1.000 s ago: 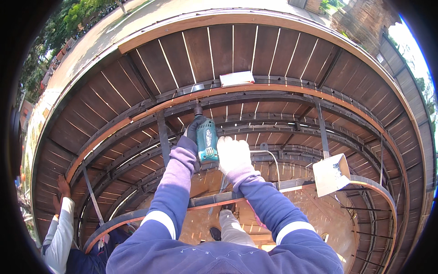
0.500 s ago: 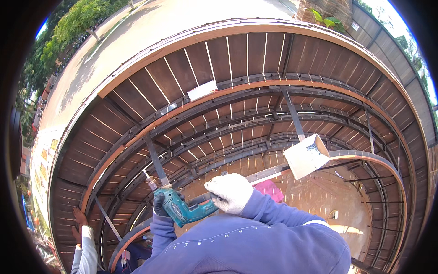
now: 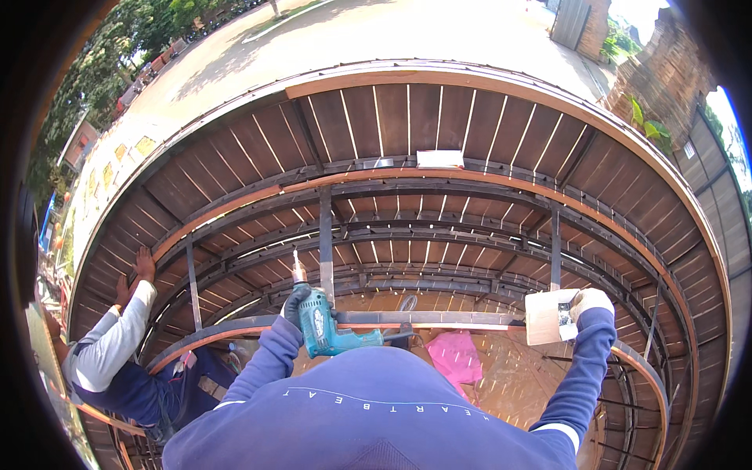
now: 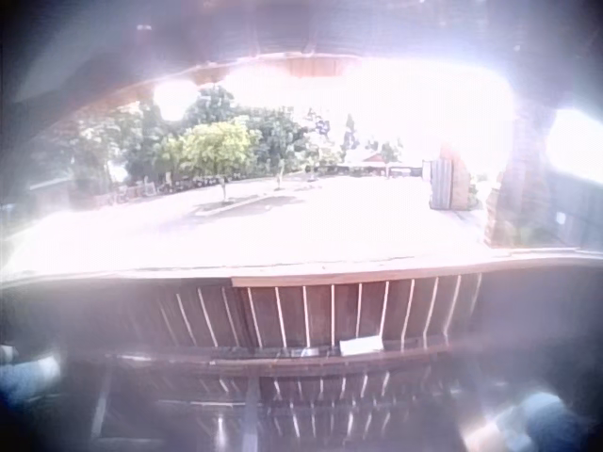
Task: The person uses a drill to attach wooden slats to a curved metal frame. They take screws from a small box and drive them into the wood while another person supports the structure.
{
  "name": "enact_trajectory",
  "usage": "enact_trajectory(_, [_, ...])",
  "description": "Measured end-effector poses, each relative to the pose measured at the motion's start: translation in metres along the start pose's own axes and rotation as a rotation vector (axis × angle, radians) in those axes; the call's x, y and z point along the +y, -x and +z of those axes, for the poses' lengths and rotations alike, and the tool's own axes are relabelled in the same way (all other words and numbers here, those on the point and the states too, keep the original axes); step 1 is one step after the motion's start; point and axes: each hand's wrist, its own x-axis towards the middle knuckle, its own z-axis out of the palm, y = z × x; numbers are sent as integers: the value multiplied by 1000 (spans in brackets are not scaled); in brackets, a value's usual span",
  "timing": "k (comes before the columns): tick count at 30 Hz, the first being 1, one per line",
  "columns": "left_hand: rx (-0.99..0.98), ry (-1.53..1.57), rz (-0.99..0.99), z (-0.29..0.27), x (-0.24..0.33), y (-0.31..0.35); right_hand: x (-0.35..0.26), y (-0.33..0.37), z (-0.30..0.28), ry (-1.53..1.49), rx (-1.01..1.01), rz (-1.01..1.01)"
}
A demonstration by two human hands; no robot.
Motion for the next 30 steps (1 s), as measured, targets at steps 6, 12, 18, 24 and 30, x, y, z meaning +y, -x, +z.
enact_trajectory(6, [50, 10, 44, 7, -5, 4, -14, -5, 36, -118, 32, -192])
enact_trajectory(12, [39, 11, 67, 9, -6, 5, -7, -17, 53, -249, 65, -112])
enact_trajectory(18, [26, 10, 92, 3, -8, 4, -21, -1, 39, -212, 89, -74])
enact_trajectory(24, [51, -5, 103, 3, -8, 2, -7, -25, 60, -234, 67, -114])
enact_trajectory(30, [78, -9, 158, 10, -8, 13, 1, -43, 83, -489, 135, -193])
